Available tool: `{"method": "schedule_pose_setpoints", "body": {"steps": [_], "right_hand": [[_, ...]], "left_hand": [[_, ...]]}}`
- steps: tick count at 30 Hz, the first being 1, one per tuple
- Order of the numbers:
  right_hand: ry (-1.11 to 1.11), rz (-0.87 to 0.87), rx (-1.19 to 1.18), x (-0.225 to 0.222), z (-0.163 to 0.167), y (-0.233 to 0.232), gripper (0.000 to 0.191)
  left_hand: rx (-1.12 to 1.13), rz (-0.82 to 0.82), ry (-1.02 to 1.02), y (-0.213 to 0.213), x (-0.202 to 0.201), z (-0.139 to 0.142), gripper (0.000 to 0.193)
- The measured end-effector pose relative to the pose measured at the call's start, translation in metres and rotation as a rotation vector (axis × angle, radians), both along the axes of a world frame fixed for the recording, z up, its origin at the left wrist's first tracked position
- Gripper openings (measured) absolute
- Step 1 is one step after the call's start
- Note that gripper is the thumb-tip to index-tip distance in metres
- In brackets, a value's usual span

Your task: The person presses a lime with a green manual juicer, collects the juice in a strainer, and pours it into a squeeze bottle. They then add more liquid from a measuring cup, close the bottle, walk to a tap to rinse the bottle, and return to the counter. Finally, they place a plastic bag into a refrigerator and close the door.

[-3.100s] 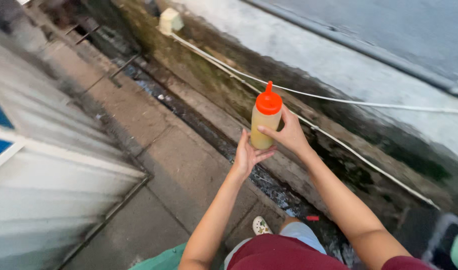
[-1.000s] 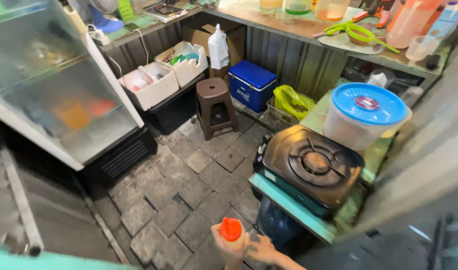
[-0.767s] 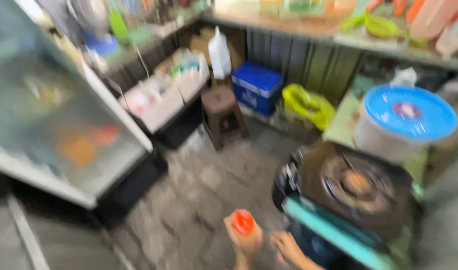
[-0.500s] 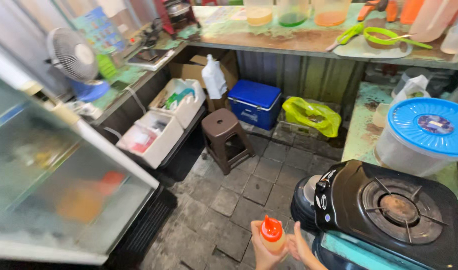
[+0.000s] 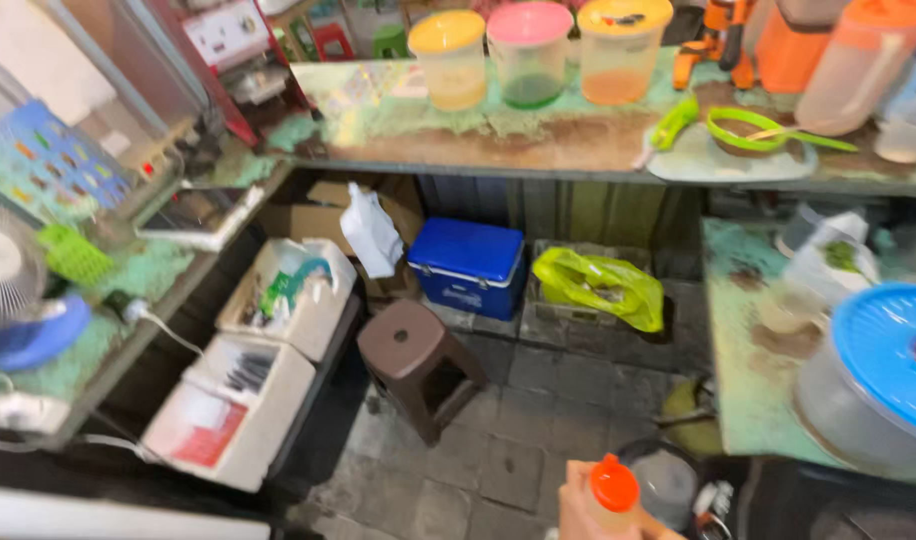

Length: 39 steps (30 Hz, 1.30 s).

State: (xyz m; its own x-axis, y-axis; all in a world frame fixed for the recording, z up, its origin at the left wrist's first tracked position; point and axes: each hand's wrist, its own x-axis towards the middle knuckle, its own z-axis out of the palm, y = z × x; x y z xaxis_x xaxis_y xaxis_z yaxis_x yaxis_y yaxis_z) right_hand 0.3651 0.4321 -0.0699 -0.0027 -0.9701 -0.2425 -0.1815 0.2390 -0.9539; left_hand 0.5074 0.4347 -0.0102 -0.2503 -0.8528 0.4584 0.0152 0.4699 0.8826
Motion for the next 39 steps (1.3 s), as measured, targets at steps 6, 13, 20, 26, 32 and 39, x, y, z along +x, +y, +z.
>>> {"method": "schedule_pose_setpoints", "body": {"steps": [6,13,20,26,32,39], "right_hand": [[0.12,-0.055,0.033,-0.014,0.009,-0.084,0.021],[0.258,0.013,0.335,-0.11,0.023,-0.177,0.024],[0.181,-0.671,0.235,-0.177,0.065,-0.232,0.031],[0.488,-0.506,0.318,-0.122,0.053,-0.324,0.026],[0.697,-0.39,0.365,-0.12,0.065,-0.408,0.023],[0.712,-0.378,0.306,-0.146,0.116,-0.46,0.023]], "left_hand": [[0.073,-0.187,0.035,-0.103,0.007,0.029,0.066],[0.111,-0.288,0.224,-0.226,-0.026,0.085,0.061],[0.088,-0.653,0.128,-0.391,-0.043,0.121,0.068],[0.256,-0.993,0.109,-0.47,-0.084,0.123,0.077],[0.004,-0.894,0.155,-0.519,-0.135,0.112,0.082],[-0.027,-0.909,0.309,-0.588,-0.158,0.126,0.089]]}}
